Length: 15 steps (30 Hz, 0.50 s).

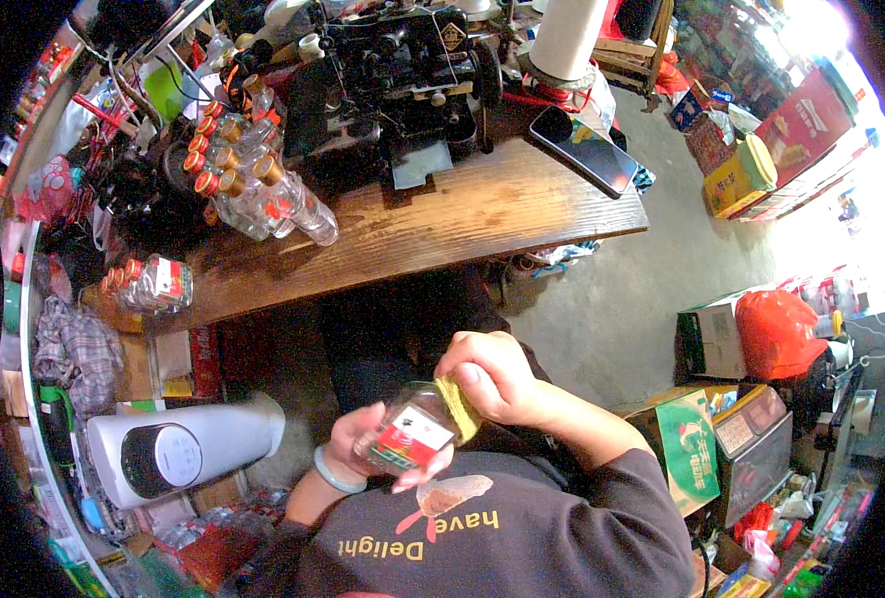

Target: The person wipes small glass bottles with a yellow cloth and places them back on a crowded wooden table near sewing machinery.

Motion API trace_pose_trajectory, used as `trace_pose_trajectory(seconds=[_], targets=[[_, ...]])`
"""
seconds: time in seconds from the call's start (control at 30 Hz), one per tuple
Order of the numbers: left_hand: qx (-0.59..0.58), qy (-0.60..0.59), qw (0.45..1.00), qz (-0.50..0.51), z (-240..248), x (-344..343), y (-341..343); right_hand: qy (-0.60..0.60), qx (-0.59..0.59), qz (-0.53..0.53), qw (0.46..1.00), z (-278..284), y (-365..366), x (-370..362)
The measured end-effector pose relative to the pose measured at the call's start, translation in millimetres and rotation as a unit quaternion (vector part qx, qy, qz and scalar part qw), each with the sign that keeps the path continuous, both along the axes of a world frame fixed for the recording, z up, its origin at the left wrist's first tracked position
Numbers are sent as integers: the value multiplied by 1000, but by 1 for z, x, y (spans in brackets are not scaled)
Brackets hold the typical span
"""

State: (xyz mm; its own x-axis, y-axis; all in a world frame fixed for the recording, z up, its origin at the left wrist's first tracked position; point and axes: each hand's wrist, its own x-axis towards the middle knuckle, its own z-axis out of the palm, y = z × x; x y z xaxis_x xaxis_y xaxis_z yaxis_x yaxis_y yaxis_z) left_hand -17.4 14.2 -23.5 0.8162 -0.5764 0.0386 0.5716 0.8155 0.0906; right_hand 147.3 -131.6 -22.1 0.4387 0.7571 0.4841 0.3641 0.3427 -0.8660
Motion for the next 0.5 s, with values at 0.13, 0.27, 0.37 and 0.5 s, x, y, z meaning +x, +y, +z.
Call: trace_pose_trajectory(seconds=[0.13, 0.27, 0.37, 0.5], targets=[[290, -40, 953, 84, 12, -1, -4, -91, 11, -40, 995, 0, 3, 0], [903, -232, 312, 184, 20, 7, -12, -211, -223, -128, 943, 8, 2, 0], [827, -216, 485, 185, 4, -1, -5, -123, -180, -87, 972, 0, 0, 1], [185, -31, 981, 56, 12, -2, -6, -28, -25, 13, 999, -1, -1, 4]])
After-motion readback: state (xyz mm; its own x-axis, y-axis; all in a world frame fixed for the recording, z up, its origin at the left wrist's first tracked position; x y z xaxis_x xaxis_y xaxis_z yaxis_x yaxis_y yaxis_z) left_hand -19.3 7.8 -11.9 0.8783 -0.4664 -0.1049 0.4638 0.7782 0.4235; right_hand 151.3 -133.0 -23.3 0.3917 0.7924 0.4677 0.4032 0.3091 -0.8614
